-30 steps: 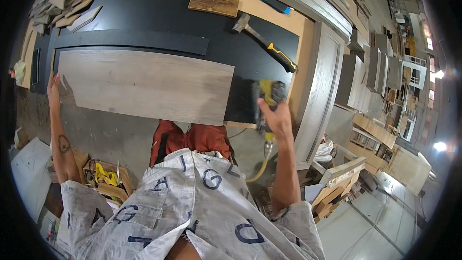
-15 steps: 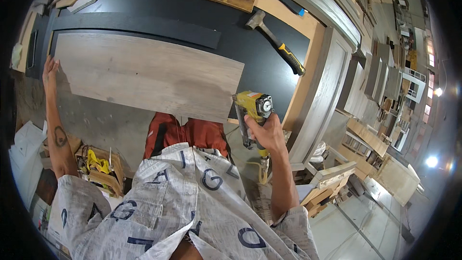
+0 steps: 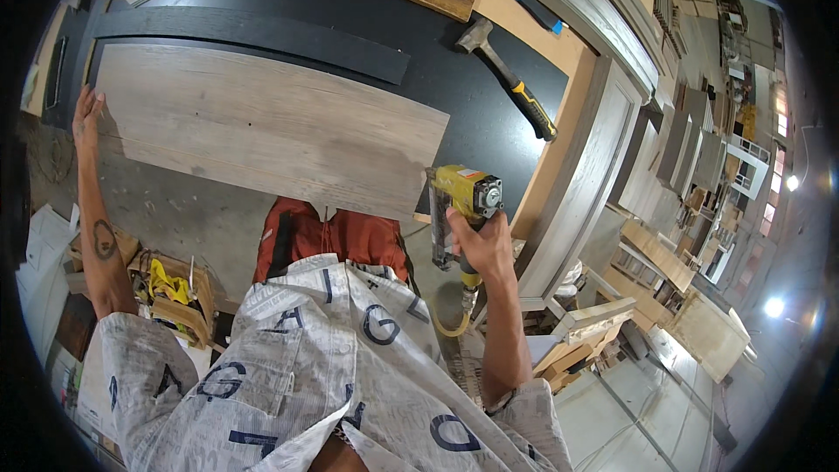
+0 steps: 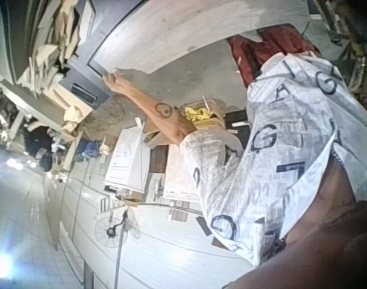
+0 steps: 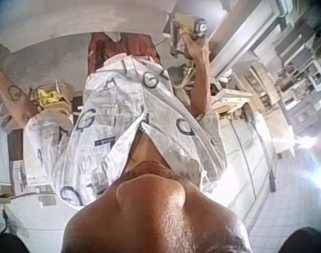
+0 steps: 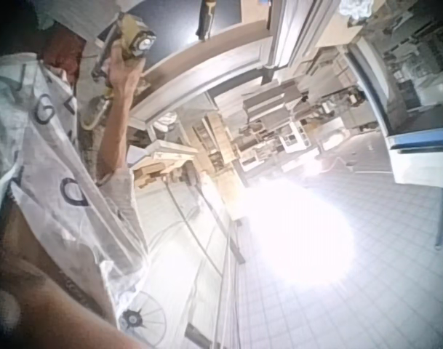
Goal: Assembling a wooden panel component for furniture by applying glue and using a nail gun and hammer.
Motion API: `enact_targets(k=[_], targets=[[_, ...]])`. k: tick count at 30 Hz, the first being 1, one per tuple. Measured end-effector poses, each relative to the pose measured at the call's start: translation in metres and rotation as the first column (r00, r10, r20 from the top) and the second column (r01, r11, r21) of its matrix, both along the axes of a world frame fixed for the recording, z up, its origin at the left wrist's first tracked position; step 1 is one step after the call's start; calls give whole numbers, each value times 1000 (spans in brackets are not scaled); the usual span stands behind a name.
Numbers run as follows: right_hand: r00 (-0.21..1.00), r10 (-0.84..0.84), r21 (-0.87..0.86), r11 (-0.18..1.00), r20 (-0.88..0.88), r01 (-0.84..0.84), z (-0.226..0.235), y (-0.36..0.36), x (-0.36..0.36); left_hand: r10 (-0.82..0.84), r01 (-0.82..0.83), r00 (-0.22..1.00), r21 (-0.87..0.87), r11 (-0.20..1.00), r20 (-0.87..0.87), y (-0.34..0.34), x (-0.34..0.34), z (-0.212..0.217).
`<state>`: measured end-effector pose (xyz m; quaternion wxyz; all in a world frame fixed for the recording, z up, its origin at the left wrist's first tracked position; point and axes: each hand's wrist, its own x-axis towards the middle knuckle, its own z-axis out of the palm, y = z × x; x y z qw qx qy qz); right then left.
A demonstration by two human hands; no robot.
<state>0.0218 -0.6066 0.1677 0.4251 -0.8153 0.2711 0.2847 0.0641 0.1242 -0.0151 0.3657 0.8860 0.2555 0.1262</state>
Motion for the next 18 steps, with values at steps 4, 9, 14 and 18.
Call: enact_targets(k=[4,9,14,18], targets=[[1000,-17,27,1000,13,16,3,2,1,-30,37,997,-100,994,69,0,-2,-1],[1000,11,-14,1000,15,-10,1,-1,-1,45,-45,999,-7,999,-5,-28,6,11],[999,36,-59,998,21,-35,5,4,4,60,-60,998,10,998,-17,-17,2,9],[998,41,-23,999,39,-40,2,0,2,78,-77,996,10,997,-42,-30,6,15]])
